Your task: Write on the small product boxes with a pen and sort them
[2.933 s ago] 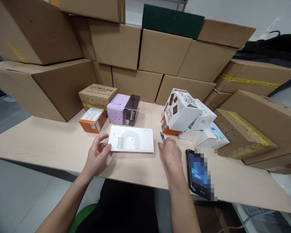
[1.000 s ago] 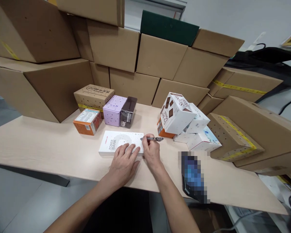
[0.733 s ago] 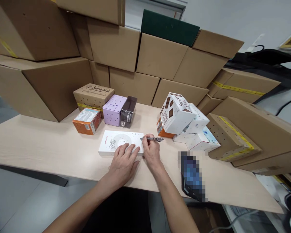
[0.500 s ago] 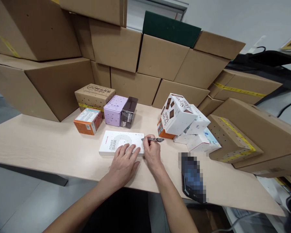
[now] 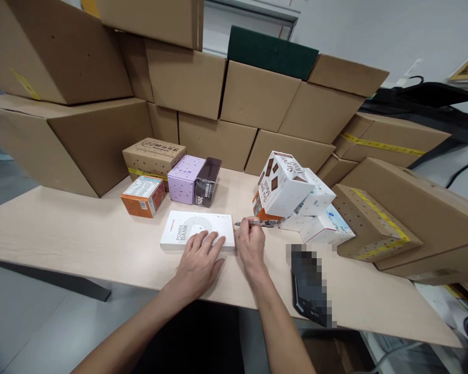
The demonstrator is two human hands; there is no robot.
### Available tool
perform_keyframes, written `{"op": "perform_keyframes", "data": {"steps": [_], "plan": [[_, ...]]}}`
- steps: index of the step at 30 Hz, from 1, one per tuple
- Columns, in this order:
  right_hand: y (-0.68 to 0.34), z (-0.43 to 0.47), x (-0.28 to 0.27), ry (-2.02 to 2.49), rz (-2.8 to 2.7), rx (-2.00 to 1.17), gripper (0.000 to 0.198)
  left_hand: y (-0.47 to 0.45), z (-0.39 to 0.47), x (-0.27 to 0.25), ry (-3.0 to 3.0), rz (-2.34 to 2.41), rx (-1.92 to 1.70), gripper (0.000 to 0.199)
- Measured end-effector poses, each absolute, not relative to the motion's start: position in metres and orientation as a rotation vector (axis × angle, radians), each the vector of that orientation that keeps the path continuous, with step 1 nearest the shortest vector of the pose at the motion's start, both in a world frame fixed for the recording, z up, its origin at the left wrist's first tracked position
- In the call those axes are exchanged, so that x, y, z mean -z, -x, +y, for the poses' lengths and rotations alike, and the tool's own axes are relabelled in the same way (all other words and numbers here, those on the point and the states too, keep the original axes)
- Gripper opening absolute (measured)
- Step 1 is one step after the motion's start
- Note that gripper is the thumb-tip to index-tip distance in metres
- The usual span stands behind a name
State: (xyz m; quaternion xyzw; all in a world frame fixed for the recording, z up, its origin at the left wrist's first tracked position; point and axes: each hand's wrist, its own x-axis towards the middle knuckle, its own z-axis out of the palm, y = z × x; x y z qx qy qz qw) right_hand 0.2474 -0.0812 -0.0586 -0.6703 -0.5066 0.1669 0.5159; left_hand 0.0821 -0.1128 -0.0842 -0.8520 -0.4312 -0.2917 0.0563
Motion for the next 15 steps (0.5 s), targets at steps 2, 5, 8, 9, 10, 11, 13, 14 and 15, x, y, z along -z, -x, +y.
{"op": "perform_keyframes", "data": {"steps": [2, 5, 8, 9, 10, 11, 13, 14, 15], "plan": [[-0.258, -0.081, 0.057, 1.714, -1.234, -0.359, 0.036, -0.082, -0.113, 0.084, 2.587, -1.313, 0.876, 0.047], [-0.274, -0.081, 0.055, 1.830, -1.322, -0.339, 0.034, -0.081, -0.113, 0.083, 2.595, -1.314, 0.879, 0.047], [-0.285, -0.081, 0.057, 1.907, -1.442, -0.317, 0.031, -0.079, -0.114, 0.081, 2.613, -1.305, 0.889, 0.046], [-0.287, -0.082, 0.057, 1.944, -1.480, -0.306, 0.031, -0.079, -0.115, 0.081, 2.617, -1.296, 0.898, 0.046], [-0.288, -0.083, 0.058, 1.987, -1.510, -0.294, 0.032, -0.078, -0.115, 0.081, 2.617, -1.278, 0.914, 0.044], [-0.290, -0.083, 0.059, 2.035, -1.531, -0.278, 0.033, -0.078, -0.115, 0.080, 2.615, -1.253, 0.938, 0.043], [-0.291, -0.084, 0.060, 2.144, -1.546, -0.240, 0.032, -0.076, -0.116, 0.079, 2.616, -1.174, 1.005, 0.037], [-0.291, -0.084, 0.060, 2.202, -1.541, -0.220, 0.031, -0.076, -0.117, 0.079, 2.624, -1.120, 1.048, 0.033], [-0.290, -0.084, 0.059, 2.257, -1.529, -0.201, 0.031, -0.075, -0.117, 0.079, 2.638, -1.062, 1.096, 0.030]]}}
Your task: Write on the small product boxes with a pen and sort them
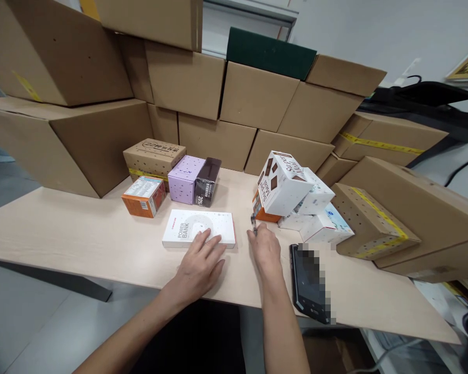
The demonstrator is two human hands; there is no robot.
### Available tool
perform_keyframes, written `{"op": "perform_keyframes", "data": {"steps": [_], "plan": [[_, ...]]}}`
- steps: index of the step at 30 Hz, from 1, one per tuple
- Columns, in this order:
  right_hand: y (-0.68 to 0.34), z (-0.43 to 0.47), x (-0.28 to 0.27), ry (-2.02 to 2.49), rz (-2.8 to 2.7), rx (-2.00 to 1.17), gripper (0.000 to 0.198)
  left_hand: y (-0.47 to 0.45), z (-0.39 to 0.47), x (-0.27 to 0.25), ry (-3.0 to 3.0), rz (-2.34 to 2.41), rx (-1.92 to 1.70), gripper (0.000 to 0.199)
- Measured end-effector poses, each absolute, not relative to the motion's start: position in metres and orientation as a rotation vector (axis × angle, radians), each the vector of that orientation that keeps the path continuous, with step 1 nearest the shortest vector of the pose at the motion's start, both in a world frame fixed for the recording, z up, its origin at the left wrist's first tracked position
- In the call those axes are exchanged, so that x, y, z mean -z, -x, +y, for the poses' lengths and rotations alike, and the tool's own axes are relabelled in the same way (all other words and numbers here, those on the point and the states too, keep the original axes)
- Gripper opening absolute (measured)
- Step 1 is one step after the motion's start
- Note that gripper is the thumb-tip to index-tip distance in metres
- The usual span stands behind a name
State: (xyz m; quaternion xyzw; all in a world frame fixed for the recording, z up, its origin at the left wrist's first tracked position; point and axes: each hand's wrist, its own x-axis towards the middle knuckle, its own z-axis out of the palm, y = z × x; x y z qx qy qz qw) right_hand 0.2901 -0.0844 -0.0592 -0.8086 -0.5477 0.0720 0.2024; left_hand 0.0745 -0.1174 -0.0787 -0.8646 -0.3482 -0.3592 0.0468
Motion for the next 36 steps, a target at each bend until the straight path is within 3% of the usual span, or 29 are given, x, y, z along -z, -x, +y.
{"op": "perform_keyframes", "data": {"steps": [5, 11, 13, 16, 24, 30, 33, 36], "plan": [[-0.281, -0.099, 0.046, 2.408, -1.461, -0.071, 0.041, -0.068, -0.122, 0.079, 2.761, -0.843, 1.203, 0.017], [-0.286, -0.182, 0.044, 2.501, -1.317, 0.406, 0.071, -0.065, -0.123, 0.081, 2.867, -0.817, 1.002, 0.016], [-0.300, -0.213, 0.053, 2.653, -1.108, 0.389, 0.090, -0.066, -0.123, 0.081, 2.896, -0.823, 0.939, 0.016], [-0.321, -0.243, 0.071, 2.753, -1.050, 0.149, 0.103, -0.067, -0.122, 0.081, 2.928, -0.832, 0.845, 0.015], [-0.319, -0.229, 0.083, 2.664, -1.096, 0.241, 0.088, -0.066, -0.124, 0.079, 2.962, -0.856, 0.772, 0.017], [-0.306, -0.222, 0.083, 2.353, -1.066, 0.115, 0.100, -0.066, -0.122, 0.079, 3.003, -0.860, 0.838, 0.024], [-0.294, -0.224, 0.084, 2.139, -1.050, -0.044, 0.101, -0.066, -0.122, 0.078, 3.086, -0.910, 0.960, 0.029], [-0.272, -0.221, 0.083, 1.943, -1.020, -0.203, 0.094, -0.070, -0.122, 0.076, 3.262, -1.240, 1.309, 0.028]]}}
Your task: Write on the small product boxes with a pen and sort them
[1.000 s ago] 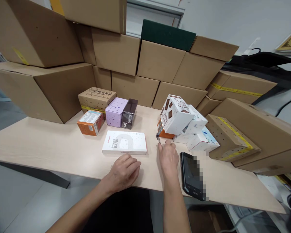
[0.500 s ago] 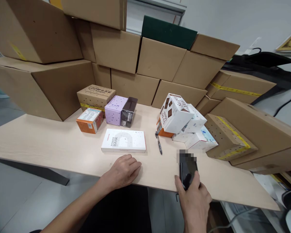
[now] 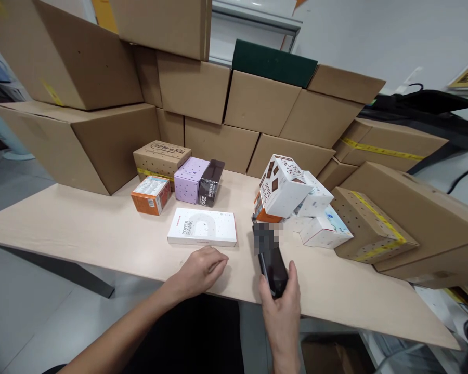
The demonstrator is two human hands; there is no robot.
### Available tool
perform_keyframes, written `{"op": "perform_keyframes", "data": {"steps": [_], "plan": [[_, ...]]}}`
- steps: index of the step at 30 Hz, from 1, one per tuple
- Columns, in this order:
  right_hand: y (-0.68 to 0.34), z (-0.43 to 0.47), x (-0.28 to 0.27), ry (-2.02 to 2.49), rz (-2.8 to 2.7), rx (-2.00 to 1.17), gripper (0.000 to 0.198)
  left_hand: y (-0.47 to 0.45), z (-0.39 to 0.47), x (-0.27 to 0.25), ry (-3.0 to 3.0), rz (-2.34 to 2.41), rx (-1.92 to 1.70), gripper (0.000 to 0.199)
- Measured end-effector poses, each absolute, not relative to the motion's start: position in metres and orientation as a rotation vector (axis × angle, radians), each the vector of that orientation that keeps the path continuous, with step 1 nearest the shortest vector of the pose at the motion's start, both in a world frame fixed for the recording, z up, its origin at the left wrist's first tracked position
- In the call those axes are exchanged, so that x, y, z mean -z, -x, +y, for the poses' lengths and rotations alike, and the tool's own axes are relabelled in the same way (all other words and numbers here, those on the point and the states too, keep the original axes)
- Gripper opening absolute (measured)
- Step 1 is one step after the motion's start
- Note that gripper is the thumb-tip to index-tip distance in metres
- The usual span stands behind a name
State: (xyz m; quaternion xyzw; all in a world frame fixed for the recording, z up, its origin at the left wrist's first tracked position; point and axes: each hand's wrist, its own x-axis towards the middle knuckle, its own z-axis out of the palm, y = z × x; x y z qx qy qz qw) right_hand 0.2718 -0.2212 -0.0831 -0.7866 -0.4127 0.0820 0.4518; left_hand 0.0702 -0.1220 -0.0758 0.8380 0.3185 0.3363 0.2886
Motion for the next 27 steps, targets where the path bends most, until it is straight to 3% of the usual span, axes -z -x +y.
{"op": "perform_keyframes", "data": {"steps": [5, 9, 22, 27], "plan": [[-0.229, -0.201, 0.086, 1.694, -1.049, -0.270, 0.088, -0.083, -0.121, 0.068, -1.034, 0.816, -0.975, 0.029], [-0.208, -0.187, 0.093, 1.620, -1.064, -0.248, 0.085, -0.092, -0.120, 0.059, -0.498, 0.696, -1.000, 0.027], [-0.203, -0.185, 0.101, 1.536, -1.443, 0.303, 0.079, -0.099, -0.122, 0.054, -0.255, 0.490, -0.963, 0.038], [-0.201, -0.183, 0.101, 1.529, -1.446, 0.379, 0.077, -0.107, -0.116, 0.052, -0.189, 0.458, -0.970, 0.037]]}}
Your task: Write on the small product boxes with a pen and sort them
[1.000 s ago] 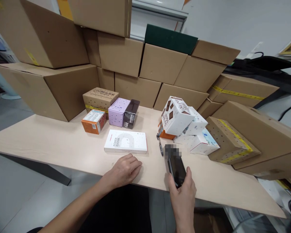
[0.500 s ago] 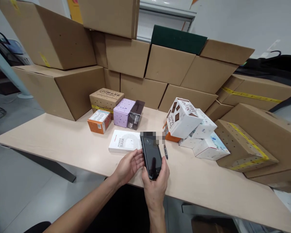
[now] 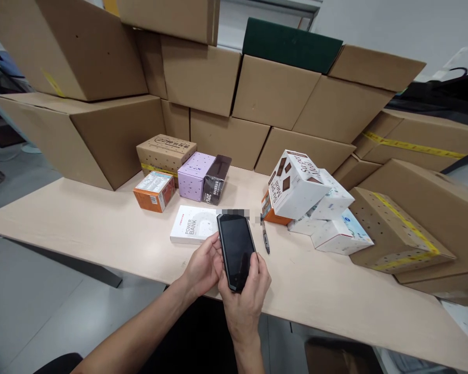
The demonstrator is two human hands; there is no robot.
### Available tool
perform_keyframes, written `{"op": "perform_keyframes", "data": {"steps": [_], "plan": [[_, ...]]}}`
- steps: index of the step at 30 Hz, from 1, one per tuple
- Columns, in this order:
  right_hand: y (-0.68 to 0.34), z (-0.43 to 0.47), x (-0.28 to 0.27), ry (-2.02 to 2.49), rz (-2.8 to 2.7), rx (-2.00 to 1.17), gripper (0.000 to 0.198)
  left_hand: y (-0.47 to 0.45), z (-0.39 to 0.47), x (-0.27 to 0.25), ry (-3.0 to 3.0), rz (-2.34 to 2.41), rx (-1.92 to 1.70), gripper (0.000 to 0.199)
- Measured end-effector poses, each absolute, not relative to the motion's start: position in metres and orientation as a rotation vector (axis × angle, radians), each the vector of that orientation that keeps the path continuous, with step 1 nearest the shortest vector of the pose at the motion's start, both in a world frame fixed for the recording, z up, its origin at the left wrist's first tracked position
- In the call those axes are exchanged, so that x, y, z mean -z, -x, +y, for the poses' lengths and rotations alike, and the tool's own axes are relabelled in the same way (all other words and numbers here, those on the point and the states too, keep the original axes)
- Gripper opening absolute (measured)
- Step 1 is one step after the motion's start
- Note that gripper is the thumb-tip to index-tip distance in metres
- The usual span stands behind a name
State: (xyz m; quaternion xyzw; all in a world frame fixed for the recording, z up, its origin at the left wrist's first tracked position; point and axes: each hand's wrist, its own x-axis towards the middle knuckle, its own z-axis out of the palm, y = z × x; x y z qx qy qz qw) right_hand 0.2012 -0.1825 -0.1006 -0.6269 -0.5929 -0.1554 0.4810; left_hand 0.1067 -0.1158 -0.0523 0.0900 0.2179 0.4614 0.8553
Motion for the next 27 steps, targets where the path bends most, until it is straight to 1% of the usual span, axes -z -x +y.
{"op": "perform_keyframes", "data": {"steps": [27], "plan": [[-0.2009, -0.1832, 0.0977, 1.573, -1.463, 0.389, 0.079, -0.1068, -0.1094, 0.0570, -0.162, 0.443, -0.955, 0.030]]}}
